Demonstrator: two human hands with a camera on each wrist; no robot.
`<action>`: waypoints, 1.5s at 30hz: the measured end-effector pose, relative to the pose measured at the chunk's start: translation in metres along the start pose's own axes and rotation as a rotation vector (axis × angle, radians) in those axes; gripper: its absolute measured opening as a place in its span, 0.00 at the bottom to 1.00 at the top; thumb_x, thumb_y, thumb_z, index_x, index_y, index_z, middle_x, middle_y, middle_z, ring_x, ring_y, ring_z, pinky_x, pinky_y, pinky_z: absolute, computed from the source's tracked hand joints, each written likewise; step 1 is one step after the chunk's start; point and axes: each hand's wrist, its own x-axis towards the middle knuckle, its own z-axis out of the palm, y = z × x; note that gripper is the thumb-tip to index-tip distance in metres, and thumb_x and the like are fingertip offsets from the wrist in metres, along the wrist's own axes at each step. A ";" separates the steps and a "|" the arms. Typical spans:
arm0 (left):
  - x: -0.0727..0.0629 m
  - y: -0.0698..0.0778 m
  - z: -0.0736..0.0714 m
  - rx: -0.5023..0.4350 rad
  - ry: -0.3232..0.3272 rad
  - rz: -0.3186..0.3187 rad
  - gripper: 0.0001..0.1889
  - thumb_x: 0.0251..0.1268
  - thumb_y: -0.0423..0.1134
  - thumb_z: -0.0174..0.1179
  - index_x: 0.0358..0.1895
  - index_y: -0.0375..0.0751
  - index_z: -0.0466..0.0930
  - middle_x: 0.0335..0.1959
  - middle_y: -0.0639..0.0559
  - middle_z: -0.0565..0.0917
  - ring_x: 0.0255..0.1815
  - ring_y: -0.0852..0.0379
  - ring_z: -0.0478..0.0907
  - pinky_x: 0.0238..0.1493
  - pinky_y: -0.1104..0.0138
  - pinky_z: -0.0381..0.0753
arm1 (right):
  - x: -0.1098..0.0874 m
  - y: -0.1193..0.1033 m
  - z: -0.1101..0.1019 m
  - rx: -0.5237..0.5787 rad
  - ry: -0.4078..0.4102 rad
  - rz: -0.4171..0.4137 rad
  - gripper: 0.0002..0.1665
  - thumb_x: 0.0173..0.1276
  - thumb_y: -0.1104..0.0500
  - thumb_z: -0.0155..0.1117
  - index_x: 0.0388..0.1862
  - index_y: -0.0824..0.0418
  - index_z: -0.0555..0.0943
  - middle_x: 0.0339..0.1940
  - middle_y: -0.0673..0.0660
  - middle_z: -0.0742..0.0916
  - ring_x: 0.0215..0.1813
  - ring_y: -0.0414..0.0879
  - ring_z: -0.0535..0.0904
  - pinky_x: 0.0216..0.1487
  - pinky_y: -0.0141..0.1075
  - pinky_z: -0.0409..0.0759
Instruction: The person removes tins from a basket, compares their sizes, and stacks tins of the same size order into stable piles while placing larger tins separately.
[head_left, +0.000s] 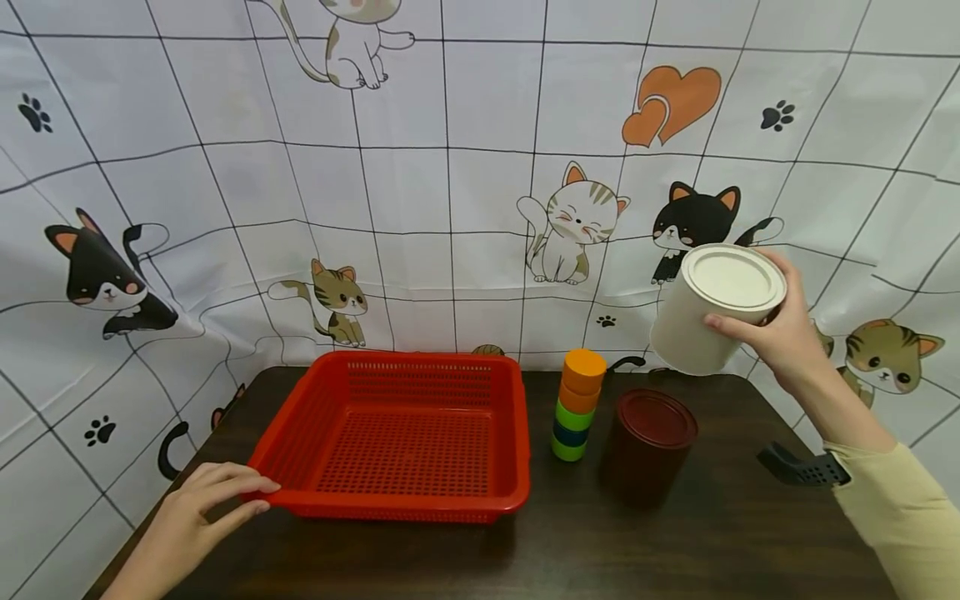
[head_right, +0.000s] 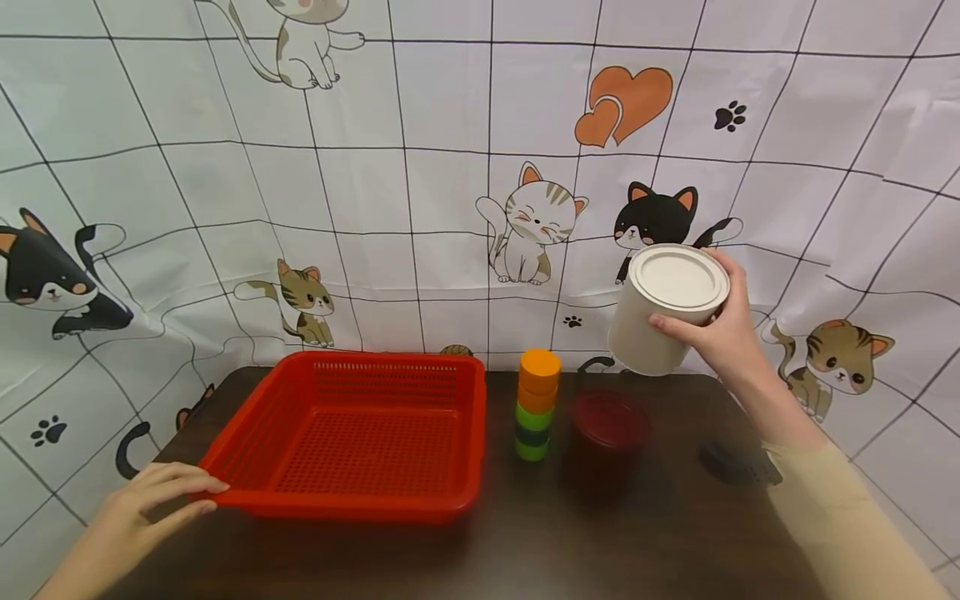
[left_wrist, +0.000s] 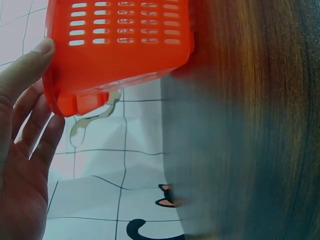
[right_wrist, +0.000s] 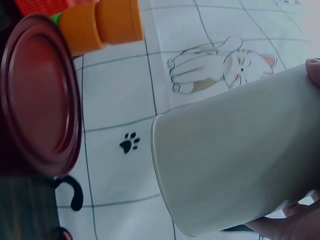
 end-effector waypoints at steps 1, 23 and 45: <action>0.000 0.000 0.000 0.001 0.001 0.001 0.27 0.36 0.28 0.78 0.41 0.63 0.86 0.41 0.67 0.82 0.48 0.80 0.65 0.47 0.84 0.64 | -0.002 0.002 -0.002 -0.006 0.004 -0.001 0.55 0.54 0.80 0.67 0.73 0.50 0.54 0.62 0.46 0.71 0.60 0.37 0.69 0.50 0.18 0.74; -0.003 -0.002 0.002 0.013 -0.013 -0.052 0.26 0.38 0.30 0.78 0.41 0.65 0.87 0.41 0.67 0.81 0.49 0.81 0.63 0.46 0.86 0.63 | -0.071 0.065 -0.063 -0.068 -0.008 0.141 0.53 0.61 0.76 0.64 0.76 0.49 0.49 0.56 0.39 0.69 0.54 0.26 0.70 0.46 0.15 0.72; -0.001 -0.002 0.002 0.003 0.010 -0.001 0.28 0.33 0.27 0.78 0.41 0.64 0.87 0.41 0.67 0.82 0.48 0.80 0.65 0.46 0.85 0.65 | -0.110 0.107 -0.082 -0.197 -0.306 0.155 0.55 0.56 0.79 0.63 0.77 0.53 0.52 0.58 0.36 0.75 0.54 0.25 0.77 0.46 0.21 0.76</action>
